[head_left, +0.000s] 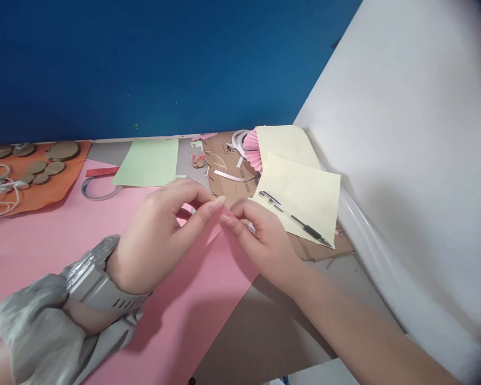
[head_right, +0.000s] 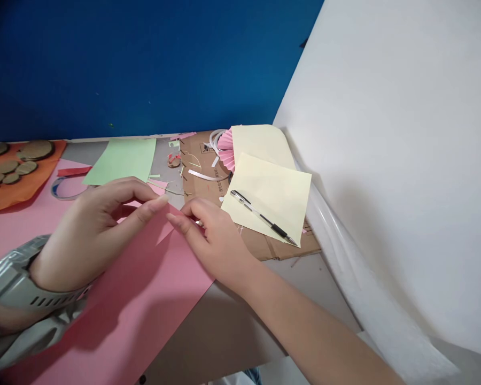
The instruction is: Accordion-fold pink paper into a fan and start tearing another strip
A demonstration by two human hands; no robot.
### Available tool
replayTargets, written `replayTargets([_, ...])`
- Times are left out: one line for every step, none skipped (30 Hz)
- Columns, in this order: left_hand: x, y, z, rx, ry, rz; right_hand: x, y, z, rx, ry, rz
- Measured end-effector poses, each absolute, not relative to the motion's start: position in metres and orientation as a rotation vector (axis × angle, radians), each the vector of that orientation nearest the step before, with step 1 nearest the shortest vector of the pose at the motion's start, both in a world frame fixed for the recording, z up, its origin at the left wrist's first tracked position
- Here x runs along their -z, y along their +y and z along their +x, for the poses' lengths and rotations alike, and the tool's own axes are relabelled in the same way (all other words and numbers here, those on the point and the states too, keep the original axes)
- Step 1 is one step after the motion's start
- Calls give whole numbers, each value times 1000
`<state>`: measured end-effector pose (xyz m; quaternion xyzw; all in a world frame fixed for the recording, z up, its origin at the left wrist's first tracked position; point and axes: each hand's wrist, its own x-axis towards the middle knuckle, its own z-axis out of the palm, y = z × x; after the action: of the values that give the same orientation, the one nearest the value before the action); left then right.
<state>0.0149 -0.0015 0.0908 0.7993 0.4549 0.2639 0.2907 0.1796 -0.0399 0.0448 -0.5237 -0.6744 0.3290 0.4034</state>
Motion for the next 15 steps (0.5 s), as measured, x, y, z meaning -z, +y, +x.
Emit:
replayTargets([-91,-2,15,-702,1213,2133,-45,-40,180,-833,-1704,-1329])
replayTargets([-91,-2,15,-701,1213,2134,-45,-40,180,-837,-1703,-1334])
replayTargets([-91,-2,15,-698,1215,2135,-44,-40,180,-838,-1702,-1338])
replayTargets([-91,-2,15,-695,1219,2134,-44,-40,180,-839,-1701,-1340])
replayTargets([-91,-1,15,-692,1221,2134,-44,-40,180,-838,-1701,-1341])
replayTargets([-90,-1,15,-688,1226,2133,-43,-40,180,-837,-1702,-1340])
replayTargets([-90,-1,15,-686,1230,2131,-43,-40,180,-835,-1702,-1339])
replayTargets([-90,-1,15,-683,1234,2128,-43,-39,180,-834,-1703,-1337])
replayTargets([-90,-1,15,-680,1235,2126,-43,-39,180,-833,-1704,-1335])
replayTargets([-90,-1,15,-678,1236,2125,-43,-39,180,-832,-1705,-1335])
replayTargets([-89,-1,15,-677,1238,2126,-43,-39,180,-833,-1705,-1336])
replayTargets([-89,-1,15,-676,1239,2127,-43,-39,180,-833,-1704,-1338])
replayTargets([-89,-1,15,-677,1238,2129,-43,-39,180,-833,-1704,-1338])
replayTargets([-89,-1,15,-678,1238,2131,-43,-39,180,-833,-1703,-1337])
replayTargets([-88,-1,15,-683,1236,2134,-43,-39,180,-832,-1702,-1334])
